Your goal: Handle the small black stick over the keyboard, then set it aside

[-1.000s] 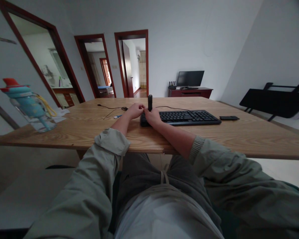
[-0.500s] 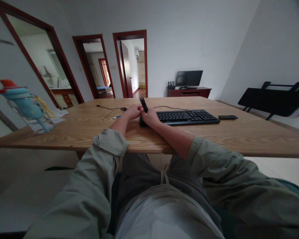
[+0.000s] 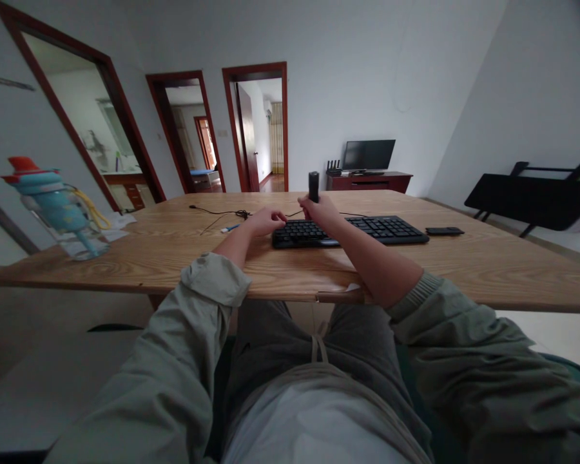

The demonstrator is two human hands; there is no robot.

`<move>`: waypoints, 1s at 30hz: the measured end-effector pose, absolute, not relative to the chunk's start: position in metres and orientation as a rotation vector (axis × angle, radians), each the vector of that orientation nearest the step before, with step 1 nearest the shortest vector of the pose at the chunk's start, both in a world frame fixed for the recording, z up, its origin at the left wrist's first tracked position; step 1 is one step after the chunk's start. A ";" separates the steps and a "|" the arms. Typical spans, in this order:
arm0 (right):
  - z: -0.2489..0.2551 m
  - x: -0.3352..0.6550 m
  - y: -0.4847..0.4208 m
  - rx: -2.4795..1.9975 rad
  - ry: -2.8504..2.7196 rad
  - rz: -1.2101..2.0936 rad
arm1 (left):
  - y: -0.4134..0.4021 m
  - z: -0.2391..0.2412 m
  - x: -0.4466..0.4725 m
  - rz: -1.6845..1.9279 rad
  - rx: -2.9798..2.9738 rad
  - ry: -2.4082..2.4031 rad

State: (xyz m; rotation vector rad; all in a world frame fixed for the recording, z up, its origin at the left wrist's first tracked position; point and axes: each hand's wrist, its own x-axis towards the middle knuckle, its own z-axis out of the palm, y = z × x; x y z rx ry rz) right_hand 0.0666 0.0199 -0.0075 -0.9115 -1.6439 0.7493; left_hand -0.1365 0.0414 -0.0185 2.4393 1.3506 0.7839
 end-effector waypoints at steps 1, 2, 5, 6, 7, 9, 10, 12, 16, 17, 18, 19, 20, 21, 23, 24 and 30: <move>-0.007 0.072 0.017 -0.949 -1.799 0.637 | 0.042 -0.019 -0.137 0.792 2.431 1.355; -0.007 0.076 0.013 -0.977 -1.953 0.532 | 0.043 -0.019 -0.137 0.793 2.425 1.356; -0.009 0.086 -0.001 -1.021 -2.344 0.315 | 0.044 -0.020 -0.138 0.786 2.412 1.355; -0.009 0.087 -0.006 -1.040 -2.440 0.269 | 0.044 -0.020 -0.139 0.786 2.407 1.356; -0.008 0.087 -0.011 -1.062 -2.515 0.232 | 0.044 -0.019 -0.139 0.789 2.402 1.358; -0.003 0.086 -0.021 -1.106 -2.604 0.187 | 0.044 -0.019 -0.140 0.802 2.396 1.351; 0.000 0.085 -0.025 -1.121 -2.620 0.178 | 0.043 -0.020 -0.140 0.805 2.396 1.343; 0.007 0.085 -0.032 -1.128 -2.622 0.169 | 0.043 -0.020 -0.140 0.807 2.395 1.332; 0.012 0.089 -0.042 -1.112 -2.670 0.227 | 0.042 -0.021 -0.139 0.809 2.392 1.332; 0.010 0.090 -0.043 -1.118 -2.698 0.232 | 0.042 -0.021 -0.139 0.806 2.393 1.330; 0.008 0.091 -0.044 -1.125 -2.726 0.228 | 0.041 -0.021 -0.139 0.804 2.394 1.330; 0.005 0.090 -0.045 -1.131 -2.750 0.212 | 0.041 -0.020 -0.139 0.800 2.396 1.333; 0.002 0.090 -0.045 -1.133 -2.769 0.190 | 0.040 -0.020 -0.139 0.799 2.400 1.340; -0.001 0.089 -0.046 -1.127 -2.783 0.168 | 0.040 -0.019 -0.139 0.794 2.407 1.348; -0.004 0.087 -0.048 -1.116 -2.787 0.142 | 0.039 -0.018 -0.140 0.785 2.420 1.356; -0.003 0.086 -0.048 -1.109 -2.782 0.141 | 0.039 -0.018 -0.140 0.780 2.425 1.352; 0.027 0.127 -0.036 -1.133 -2.551 0.145 | 0.040 -0.019 -0.140 0.779 2.417 1.339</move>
